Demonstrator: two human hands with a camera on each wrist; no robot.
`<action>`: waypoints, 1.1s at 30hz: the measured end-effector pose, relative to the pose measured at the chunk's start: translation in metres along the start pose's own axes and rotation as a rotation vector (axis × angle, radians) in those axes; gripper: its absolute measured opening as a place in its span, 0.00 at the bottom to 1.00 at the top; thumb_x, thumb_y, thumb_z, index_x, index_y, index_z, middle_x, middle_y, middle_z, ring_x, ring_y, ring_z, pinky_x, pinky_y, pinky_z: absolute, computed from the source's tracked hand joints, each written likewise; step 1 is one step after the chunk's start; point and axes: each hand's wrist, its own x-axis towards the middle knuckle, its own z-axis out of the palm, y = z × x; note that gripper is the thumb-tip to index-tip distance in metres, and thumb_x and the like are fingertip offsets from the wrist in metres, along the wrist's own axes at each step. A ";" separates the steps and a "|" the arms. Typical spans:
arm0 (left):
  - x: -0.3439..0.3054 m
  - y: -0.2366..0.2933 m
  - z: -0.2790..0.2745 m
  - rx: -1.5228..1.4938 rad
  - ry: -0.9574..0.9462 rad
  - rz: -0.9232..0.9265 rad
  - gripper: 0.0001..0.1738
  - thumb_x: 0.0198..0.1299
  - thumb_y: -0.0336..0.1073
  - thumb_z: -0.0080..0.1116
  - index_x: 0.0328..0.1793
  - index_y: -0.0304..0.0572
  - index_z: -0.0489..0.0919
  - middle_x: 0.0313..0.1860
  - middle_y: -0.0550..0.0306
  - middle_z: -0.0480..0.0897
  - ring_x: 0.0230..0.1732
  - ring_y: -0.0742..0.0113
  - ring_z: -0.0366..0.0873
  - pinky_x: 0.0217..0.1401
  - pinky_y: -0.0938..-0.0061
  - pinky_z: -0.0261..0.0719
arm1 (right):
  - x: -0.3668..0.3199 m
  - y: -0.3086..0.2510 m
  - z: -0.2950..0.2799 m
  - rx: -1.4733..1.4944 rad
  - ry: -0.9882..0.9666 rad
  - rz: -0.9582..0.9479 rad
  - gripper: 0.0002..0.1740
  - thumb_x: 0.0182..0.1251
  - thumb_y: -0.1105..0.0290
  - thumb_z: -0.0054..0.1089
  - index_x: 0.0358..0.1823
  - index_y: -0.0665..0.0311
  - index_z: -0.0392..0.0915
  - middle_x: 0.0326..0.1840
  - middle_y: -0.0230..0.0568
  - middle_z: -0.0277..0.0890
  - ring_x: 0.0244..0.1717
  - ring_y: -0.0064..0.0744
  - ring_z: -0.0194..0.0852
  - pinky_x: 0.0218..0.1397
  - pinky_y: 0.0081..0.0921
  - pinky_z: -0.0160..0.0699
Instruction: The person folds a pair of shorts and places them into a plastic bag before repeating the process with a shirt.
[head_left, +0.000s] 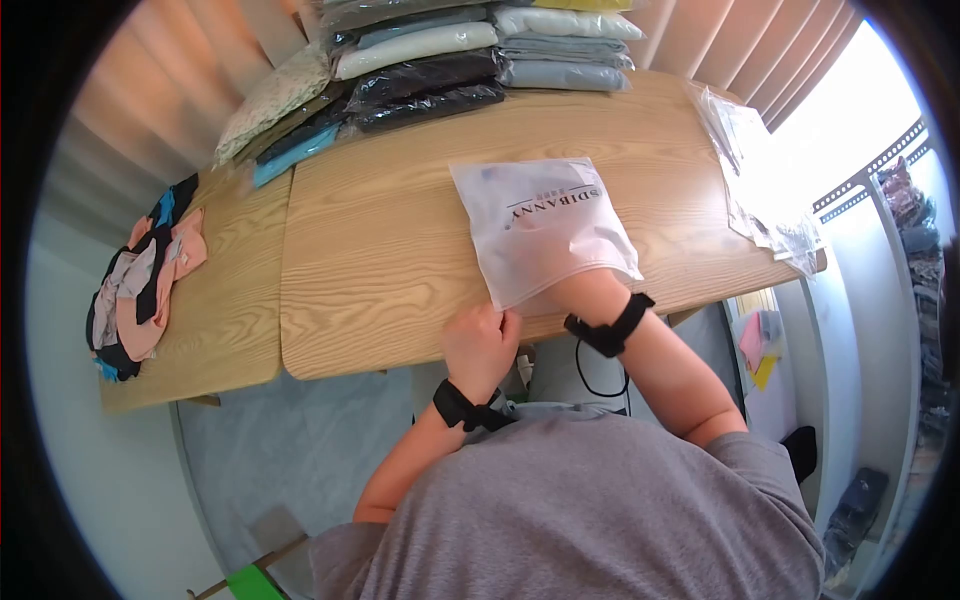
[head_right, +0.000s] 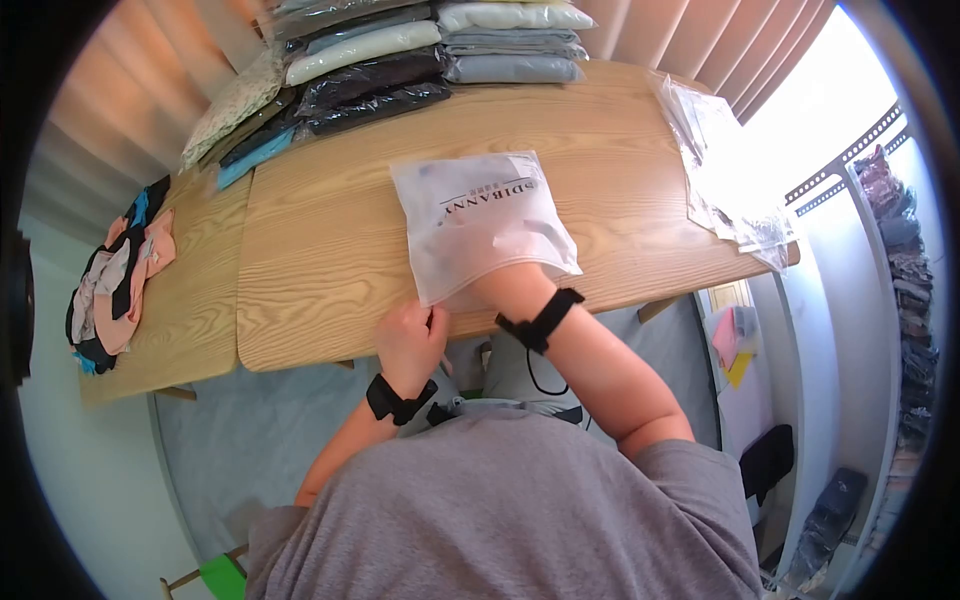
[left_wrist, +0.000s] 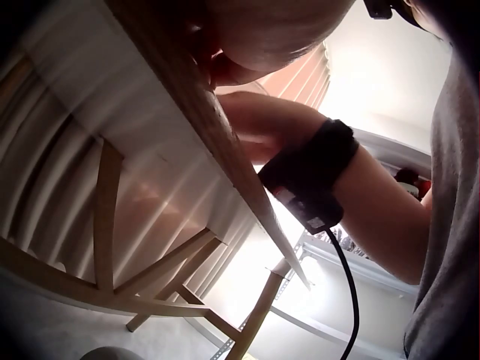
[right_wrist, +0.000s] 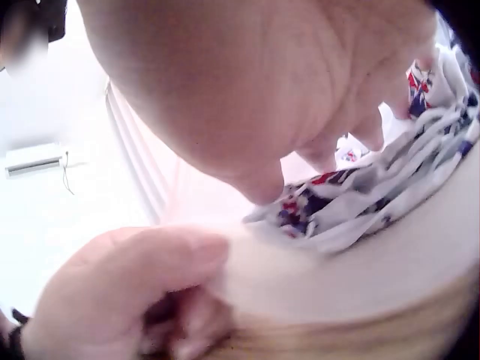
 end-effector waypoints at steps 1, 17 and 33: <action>0.000 0.000 0.001 0.002 0.002 -0.006 0.09 0.53 0.34 0.55 0.23 0.41 0.75 0.19 0.50 0.76 0.23 0.51 0.75 0.24 0.60 0.70 | 0.000 0.002 0.004 0.012 0.014 -0.023 0.11 0.54 0.67 0.54 0.38 0.62 0.76 0.35 0.43 0.77 0.37 0.46 0.77 0.42 0.39 0.72; -0.006 -0.017 -0.038 -0.436 -0.253 -0.112 0.14 0.60 0.42 0.57 0.34 0.37 0.79 0.22 0.56 0.79 0.21 0.67 0.74 0.26 0.74 0.71 | -0.063 -0.014 -0.073 0.823 -0.120 0.221 0.09 0.61 0.67 0.58 0.35 0.65 0.82 0.30 0.48 0.79 0.33 0.40 0.80 0.35 0.32 0.76; 0.007 -0.025 -0.044 -0.616 -0.417 -0.717 0.15 0.64 0.40 0.55 0.27 0.40 0.75 0.19 0.63 0.75 0.15 0.81 0.67 0.18 0.84 0.64 | -0.120 0.044 -0.020 0.786 0.351 0.852 0.18 0.64 0.70 0.57 0.55 0.64 0.70 0.18 0.36 0.70 0.20 0.24 0.64 0.28 0.22 0.66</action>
